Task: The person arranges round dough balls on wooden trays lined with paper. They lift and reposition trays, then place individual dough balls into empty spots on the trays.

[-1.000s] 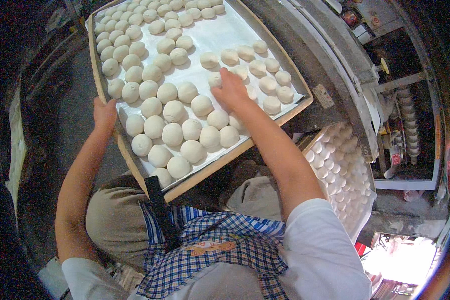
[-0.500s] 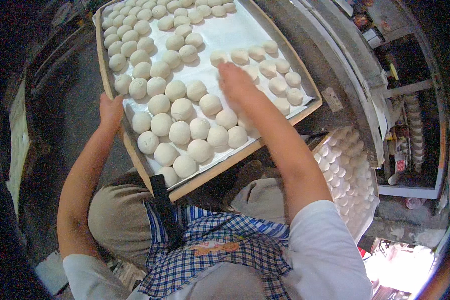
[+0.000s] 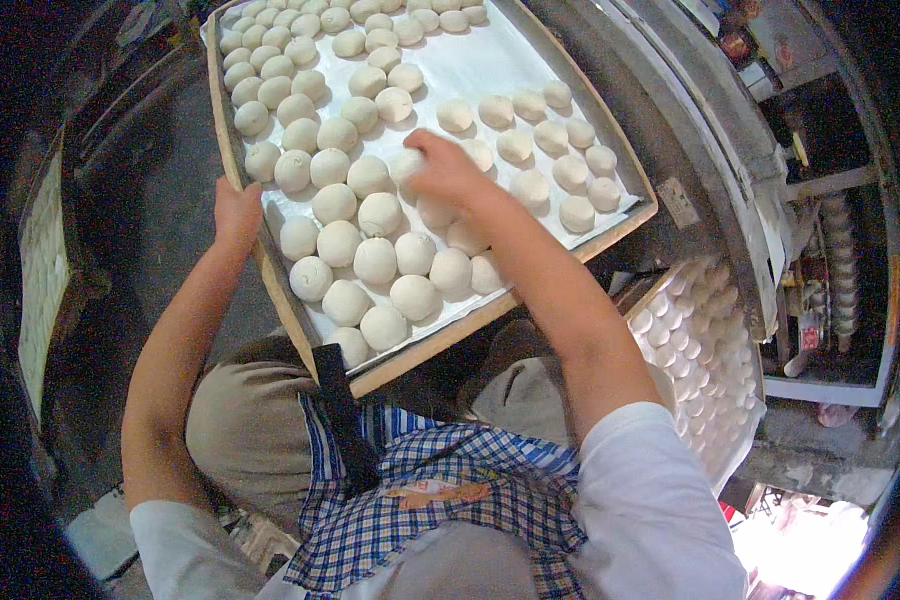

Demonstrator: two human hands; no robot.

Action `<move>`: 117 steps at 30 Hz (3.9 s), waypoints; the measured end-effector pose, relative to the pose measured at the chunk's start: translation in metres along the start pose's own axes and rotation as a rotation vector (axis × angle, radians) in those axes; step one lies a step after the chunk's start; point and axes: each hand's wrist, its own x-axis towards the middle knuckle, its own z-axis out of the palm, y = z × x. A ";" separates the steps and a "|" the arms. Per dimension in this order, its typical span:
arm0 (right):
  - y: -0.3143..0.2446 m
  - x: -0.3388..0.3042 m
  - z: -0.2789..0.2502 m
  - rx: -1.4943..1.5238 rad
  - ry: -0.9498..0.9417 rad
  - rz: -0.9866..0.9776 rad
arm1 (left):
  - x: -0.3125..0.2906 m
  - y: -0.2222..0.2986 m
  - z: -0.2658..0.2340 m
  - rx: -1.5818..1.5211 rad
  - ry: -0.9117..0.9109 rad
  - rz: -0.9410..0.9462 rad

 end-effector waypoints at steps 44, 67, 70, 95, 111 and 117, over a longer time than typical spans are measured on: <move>-0.046 -0.086 -0.056 1.116 0.042 0.115 | 0.006 -0.005 -0.001 0.051 0.004 -0.027; -0.015 -0.031 -0.066 -0.281 0.221 0.039 | 0.010 -0.013 -0.001 0.071 -0.010 0.022; -0.018 -0.056 -0.072 -0.471 0.163 0.272 | 0.011 -0.010 0.001 0.116 0.021 0.053; -0.015 -0.094 -0.023 0.279 0.146 0.148 | 0.006 -0.004 0.000 0.096 -0.007 0.027; -0.021 -0.131 -0.033 2.010 -0.119 -0.132 | 0.019 -0.019 0.002 0.070 -0.019 -0.006; -0.017 -0.131 -0.034 2.069 -0.229 -0.174 | 0.027 -0.031 0.005 0.113 -0.027 0.017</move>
